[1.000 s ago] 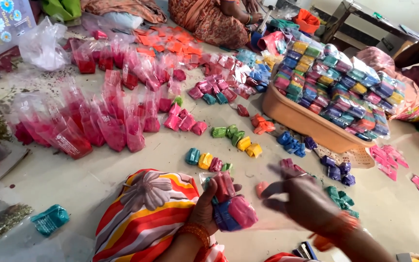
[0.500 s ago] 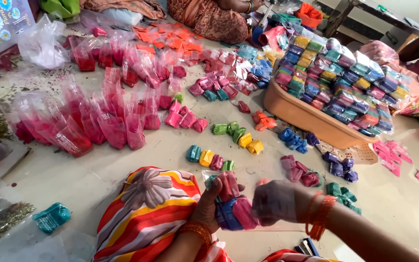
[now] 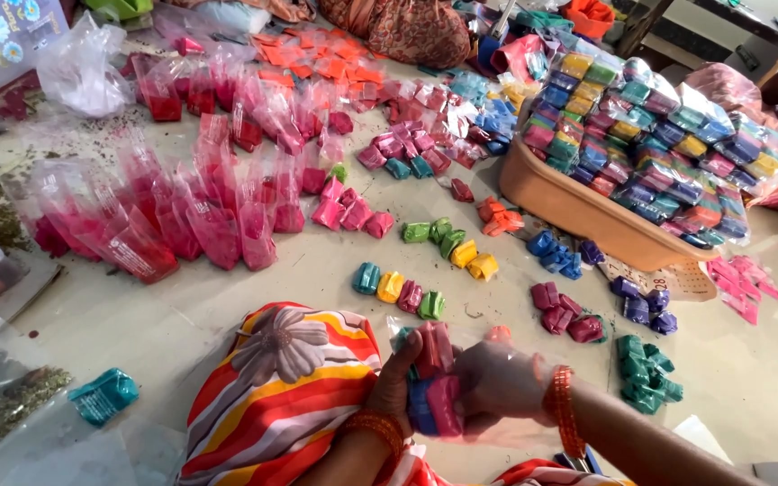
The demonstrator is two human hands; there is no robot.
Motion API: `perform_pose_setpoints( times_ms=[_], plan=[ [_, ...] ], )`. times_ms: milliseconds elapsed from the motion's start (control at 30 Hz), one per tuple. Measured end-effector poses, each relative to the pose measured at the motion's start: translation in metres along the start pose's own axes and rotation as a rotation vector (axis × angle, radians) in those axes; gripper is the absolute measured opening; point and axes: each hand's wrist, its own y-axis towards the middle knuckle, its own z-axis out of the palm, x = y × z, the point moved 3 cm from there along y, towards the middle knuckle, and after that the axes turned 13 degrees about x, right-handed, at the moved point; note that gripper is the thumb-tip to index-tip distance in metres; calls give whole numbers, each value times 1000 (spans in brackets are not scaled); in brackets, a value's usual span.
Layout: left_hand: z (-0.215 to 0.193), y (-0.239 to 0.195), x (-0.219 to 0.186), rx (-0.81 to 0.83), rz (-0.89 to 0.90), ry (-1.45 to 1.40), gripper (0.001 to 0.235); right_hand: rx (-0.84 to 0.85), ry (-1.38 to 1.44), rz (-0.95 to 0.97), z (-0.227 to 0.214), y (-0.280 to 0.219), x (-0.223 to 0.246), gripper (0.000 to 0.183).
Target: The person places several small colorful wrapped items into a plastic bag by hand and then staples the bag closed using a stapler.
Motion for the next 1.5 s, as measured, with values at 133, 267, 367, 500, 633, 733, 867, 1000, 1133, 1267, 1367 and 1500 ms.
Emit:
perform_pose_setpoints(
  times_ms=[133,267,367,500,633,733,867,1000,1133,1267,1367,1500],
  plan=[
    [-20,8,7,37,-56,-122,76,-98,-338,-75,-9,-8,18,24],
    [10,1,-19,48,88,-55,79,-6,-14,-48,-39,-62,54,20],
    [2,-4,-44,21,240,-103,76,-470,574,-255,-86,-111,45,24],
    [1,-5,-57,-10,291,-46,74,-917,603,-351,-124,-29,-22,28],
    [-3,1,-51,-54,267,-104,71,-653,785,-217,-74,126,-82,38],
    [-3,3,-45,-57,207,-94,70,-776,421,35,-45,139,-63,34],
    [3,1,-46,-56,185,-62,71,-969,319,-392,-18,203,-149,17],
    [0,4,-43,-22,180,-75,74,-762,562,-2,-22,188,-193,14],
    [6,2,-39,-13,141,-42,81,-972,500,68,-64,71,-195,24],
    [8,1,-35,-75,150,18,83,-1013,177,198,-56,-116,-63,32],
    [10,0,-32,-81,151,45,83,-1006,129,374,-38,-177,-5,30],
    [5,-3,-27,-106,151,49,83,-919,-125,230,-25,-168,26,29]
  ],
)
